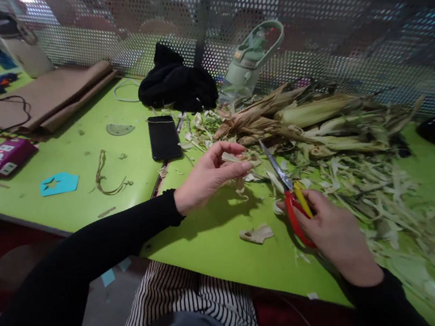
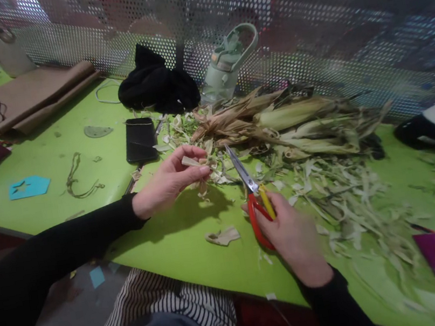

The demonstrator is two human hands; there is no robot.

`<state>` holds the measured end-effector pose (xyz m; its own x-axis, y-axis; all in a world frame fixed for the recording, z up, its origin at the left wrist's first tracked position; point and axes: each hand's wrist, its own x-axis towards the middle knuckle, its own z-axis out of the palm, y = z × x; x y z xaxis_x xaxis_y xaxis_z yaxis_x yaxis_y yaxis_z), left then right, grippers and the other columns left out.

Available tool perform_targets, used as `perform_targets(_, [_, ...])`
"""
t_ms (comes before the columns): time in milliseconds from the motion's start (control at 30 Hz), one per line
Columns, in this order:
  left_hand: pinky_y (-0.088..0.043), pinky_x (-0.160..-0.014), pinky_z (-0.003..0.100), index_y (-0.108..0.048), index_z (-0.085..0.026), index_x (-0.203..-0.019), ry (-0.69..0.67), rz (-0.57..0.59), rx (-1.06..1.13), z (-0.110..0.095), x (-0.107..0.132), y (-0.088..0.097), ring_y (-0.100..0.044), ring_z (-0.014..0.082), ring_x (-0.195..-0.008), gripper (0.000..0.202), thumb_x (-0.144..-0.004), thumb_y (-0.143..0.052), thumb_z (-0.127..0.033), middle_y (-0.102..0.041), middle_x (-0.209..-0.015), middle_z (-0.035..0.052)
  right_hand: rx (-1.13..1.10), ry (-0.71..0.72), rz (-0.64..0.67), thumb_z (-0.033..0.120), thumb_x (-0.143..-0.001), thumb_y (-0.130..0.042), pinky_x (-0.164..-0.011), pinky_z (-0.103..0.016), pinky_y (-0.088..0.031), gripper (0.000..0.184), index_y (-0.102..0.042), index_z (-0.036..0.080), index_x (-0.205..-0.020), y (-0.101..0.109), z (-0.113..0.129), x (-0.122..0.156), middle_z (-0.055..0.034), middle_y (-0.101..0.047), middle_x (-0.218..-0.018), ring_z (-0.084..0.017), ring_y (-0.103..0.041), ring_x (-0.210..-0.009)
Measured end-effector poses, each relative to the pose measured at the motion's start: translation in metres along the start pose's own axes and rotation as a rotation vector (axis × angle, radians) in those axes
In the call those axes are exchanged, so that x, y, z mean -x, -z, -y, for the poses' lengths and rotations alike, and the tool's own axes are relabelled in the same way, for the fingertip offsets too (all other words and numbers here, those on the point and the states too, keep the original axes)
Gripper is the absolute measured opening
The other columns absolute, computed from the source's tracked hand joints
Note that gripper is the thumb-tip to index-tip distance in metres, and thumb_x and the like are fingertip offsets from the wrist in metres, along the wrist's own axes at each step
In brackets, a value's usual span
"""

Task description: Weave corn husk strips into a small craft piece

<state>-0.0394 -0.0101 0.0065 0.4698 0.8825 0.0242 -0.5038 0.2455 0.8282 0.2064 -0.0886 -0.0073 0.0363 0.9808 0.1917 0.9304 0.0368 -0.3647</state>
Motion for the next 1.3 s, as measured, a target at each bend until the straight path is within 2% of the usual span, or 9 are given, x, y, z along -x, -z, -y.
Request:
perform_targets(133, [-0.046, -0.066, 0.023, -0.056, -0.015, -0.094, -0.008, 0.056, -0.077, 0.001, 0.0, 0.002, -0.062, 0.0086, -0.069, 0.022, -0.081, -0.073, -0.02, -0.068, -0.076, -0.0012, 0.212, 0.176, -0.031, 0.059, -0.09, -0.054, -0.055, -0.039, -0.048, 0.041, -0.068, 0.021, -0.095, 0.012, -0.012, -0.003, -0.0125, -0.071, -0.077, -0.029, -0.065, -0.064])
perform_targets(200, [-0.046, -0.067, 0.024, -0.056, -0.015, -0.094, 0.01, 0.079, -0.082, 0.002, 0.002, 0.001, -0.062, 0.009, -0.071, 0.023, -0.081, -0.073, -0.022, -0.068, -0.078, -0.0004, 0.19, 0.212, -0.088, 0.056, -0.092, -0.053, -0.072, -0.048, -0.053, 0.039, -0.069, 0.02, -0.096, 0.021, -0.002, -0.001, -0.0174, -0.073, -0.092, -0.036, -0.069, -0.084])
perform_targets(267, [-0.046, -0.068, 0.024, -0.057, -0.015, -0.095, 0.03, 0.106, -0.091, 0.004, 0.005, -0.001, -0.062, 0.0092, -0.071, 0.025, -0.08, -0.075, -0.023, -0.068, -0.079, 0.0, 0.049, 0.16, -0.17, 0.05, -0.095, -0.053, -0.08, -0.05, -0.054, 0.034, -0.068, 0.021, -0.106, 0.026, 0.016, 0.0, -0.0167, -0.072, -0.107, -0.035, -0.069, -0.094])
perform_targets(367, [-0.046, -0.066, 0.025, -0.057, -0.015, -0.095, 0.047, 0.145, -0.143, 0.005, 0.009, -0.005, -0.059, 0.0081, -0.065, 0.025, -0.081, -0.075, -0.025, -0.065, -0.075, -0.0014, -0.346, 0.132, -0.079, 0.042, -0.094, -0.059, -0.076, -0.042, -0.058, 0.027, -0.067, 0.027, -0.115, 0.023, 0.046, -0.003, -0.0068, -0.075, -0.102, -0.024, -0.071, -0.084])
perform_targets(433, [-0.045, -0.063, 0.024, -0.056, -0.015, -0.096, 0.047, 0.15, -0.171, 0.006, 0.011, -0.006, -0.056, 0.0077, -0.062, 0.025, -0.082, -0.074, -0.026, -0.063, -0.072, -0.0027, -0.437, 0.173, -0.096, 0.039, -0.091, -0.065, -0.079, -0.041, -0.059, 0.026, -0.068, 0.028, -0.114, 0.013, 0.057, -0.007, -0.0044, -0.074, -0.104, -0.022, -0.071, -0.086])
perform_targets(533, [-0.045, -0.062, 0.023, -0.056, -0.016, -0.095, 0.051, 0.145, -0.192, 0.008, 0.012, -0.007, -0.056, 0.0077, -0.062, 0.025, -0.082, -0.075, -0.027, -0.061, -0.074, -0.0027, -0.508, 0.183, -0.108, 0.035, -0.091, -0.065, -0.078, -0.036, -0.059, 0.016, -0.07, 0.025, -0.103, -0.001, 0.06, -0.011, -0.0034, -0.074, -0.098, -0.019, -0.07, -0.084])
perform_targets(667, [-0.046, -0.063, 0.024, -0.057, -0.015, -0.093, 0.084, 0.149, -0.235, 0.013, 0.01, -0.005, -0.056, 0.0076, -0.062, 0.024, -0.081, -0.075, -0.026, -0.061, -0.076, -0.0021, -0.632, 0.132, -0.082, 0.037, -0.088, -0.069, -0.071, -0.03, -0.059, 0.02, -0.068, 0.023, -0.103, -0.01, 0.055, -0.008, -0.003, -0.072, -0.092, -0.016, -0.068, -0.079])
perform_targets(1000, [-0.047, -0.075, 0.024, -0.063, -0.012, -0.088, 0.046, 0.13, -0.28, 0.007, 0.011, -0.008, -0.058, 0.0085, -0.075, 0.017, -0.081, -0.074, -0.023, -0.063, -0.084, 0.0011, -0.723, 0.009, -0.027, 0.032, -0.084, -0.069, -0.055, -0.023, -0.052, 0.013, -0.063, 0.022, -0.087, -0.001, 0.065, -0.006, -0.0007, -0.066, -0.079, -0.011, -0.059, -0.062])
perform_targets(1300, [-0.047, -0.073, 0.025, -0.064, -0.011, -0.086, 0.18, 0.089, -0.303, 0.009, 0.009, -0.006, -0.059, 0.0083, -0.07, 0.013, -0.079, -0.073, -0.016, -0.065, -0.08, 0.0005, -0.721, 0.027, -0.031, 0.029, -0.084, -0.069, -0.064, -0.025, -0.054, 0.01, -0.063, 0.022, -0.085, -0.007, 0.065, -0.005, 0.0009, -0.067, -0.077, -0.012, -0.062, -0.066])
